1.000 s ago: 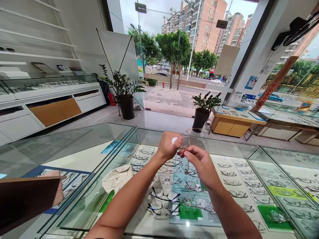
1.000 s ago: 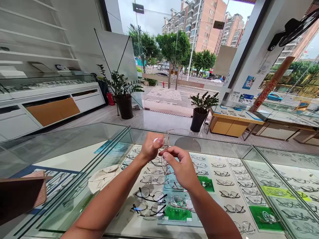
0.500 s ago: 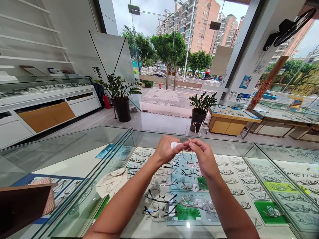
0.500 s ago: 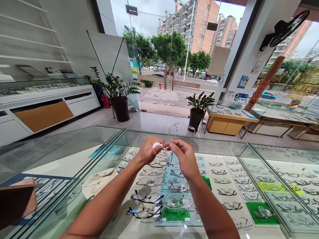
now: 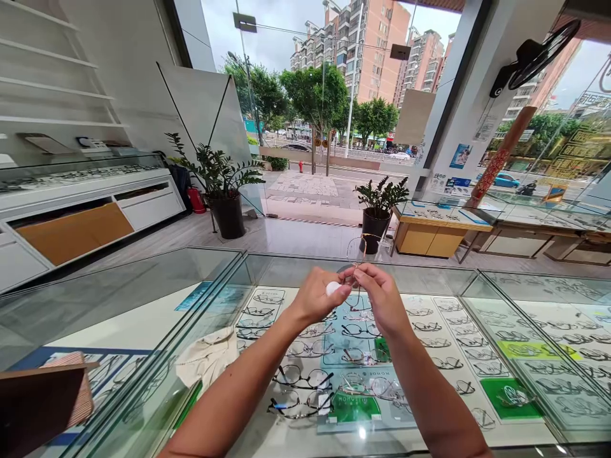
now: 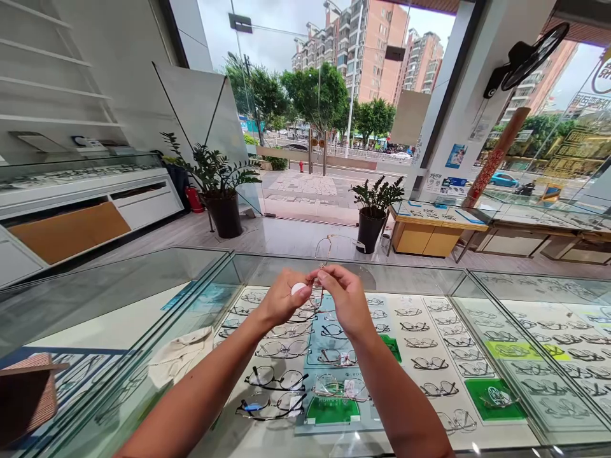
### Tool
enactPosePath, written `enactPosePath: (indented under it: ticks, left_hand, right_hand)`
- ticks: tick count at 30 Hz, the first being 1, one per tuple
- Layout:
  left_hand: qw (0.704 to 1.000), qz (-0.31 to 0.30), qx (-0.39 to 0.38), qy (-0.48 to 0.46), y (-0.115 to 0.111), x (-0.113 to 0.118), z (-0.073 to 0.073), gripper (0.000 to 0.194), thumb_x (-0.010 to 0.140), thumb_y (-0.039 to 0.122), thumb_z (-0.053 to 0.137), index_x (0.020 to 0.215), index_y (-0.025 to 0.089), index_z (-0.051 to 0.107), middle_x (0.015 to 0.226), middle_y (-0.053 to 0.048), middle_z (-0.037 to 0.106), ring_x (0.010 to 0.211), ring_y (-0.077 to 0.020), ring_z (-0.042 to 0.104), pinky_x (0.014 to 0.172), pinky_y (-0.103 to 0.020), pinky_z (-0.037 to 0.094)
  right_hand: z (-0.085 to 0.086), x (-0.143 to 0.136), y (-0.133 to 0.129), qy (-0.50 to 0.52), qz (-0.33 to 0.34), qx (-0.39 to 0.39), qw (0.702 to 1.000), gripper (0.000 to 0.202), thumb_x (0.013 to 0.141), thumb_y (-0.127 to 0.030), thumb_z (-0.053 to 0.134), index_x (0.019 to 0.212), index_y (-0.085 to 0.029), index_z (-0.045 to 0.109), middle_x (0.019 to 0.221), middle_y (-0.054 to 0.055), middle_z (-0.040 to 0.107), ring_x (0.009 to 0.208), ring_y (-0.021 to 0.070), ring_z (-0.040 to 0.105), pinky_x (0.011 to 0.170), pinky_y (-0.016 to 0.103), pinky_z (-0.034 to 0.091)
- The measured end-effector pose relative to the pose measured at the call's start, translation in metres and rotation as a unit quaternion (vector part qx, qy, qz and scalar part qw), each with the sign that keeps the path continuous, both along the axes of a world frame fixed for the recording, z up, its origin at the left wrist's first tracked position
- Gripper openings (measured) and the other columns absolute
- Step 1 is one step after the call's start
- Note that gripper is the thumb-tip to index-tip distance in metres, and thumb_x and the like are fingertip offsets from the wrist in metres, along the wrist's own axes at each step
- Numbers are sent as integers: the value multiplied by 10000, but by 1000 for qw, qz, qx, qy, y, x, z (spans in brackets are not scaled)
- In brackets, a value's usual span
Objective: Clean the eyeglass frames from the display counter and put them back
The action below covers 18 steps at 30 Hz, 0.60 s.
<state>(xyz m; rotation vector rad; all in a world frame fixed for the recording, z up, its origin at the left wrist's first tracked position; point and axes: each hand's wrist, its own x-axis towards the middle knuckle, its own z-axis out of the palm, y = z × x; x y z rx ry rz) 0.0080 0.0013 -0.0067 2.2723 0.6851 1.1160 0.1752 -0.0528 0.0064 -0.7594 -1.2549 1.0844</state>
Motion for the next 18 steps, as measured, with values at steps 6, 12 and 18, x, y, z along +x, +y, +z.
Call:
enactPosePath:
  ticks: [6, 12, 18]
  left_hand:
    - [1000, 5, -8, 1, -3, -3, -5, 755, 928, 883, 335, 568, 222, 279, 544, 38, 267, 526, -107, 257, 539, -305, 183]
    - [983, 171, -59, -38, 23, -41, -37, 643, 974, 743, 320, 658, 214, 500, 642, -26, 553, 639, -172, 516, 678, -316, 431]
    - [931, 351, -95, -21, 44, -105, -93, 239, 853, 368, 560, 1035, 219, 520, 1005, -69, 659, 934, -247, 630, 940, -401, 516]
  right_hand:
    - [2, 0, -8, -7, 14, 4, 1000, 218, 958, -442, 721, 967, -250, 826, 995, 47, 813, 945, 223, 694, 951, 383, 518]
    - [-6, 14, -5, -6, 6, 35, 999, 219, 915, -467, 757, 888, -252, 790, 1009, 53, 824, 949, 224, 698, 925, 381, 535]
    - [-47, 32, 0, -18, -5, 5, 1000, 299, 844, -522, 781, 831, -224, 767, 951, 71, 824, 902, 231, 694, 902, 393, 541]
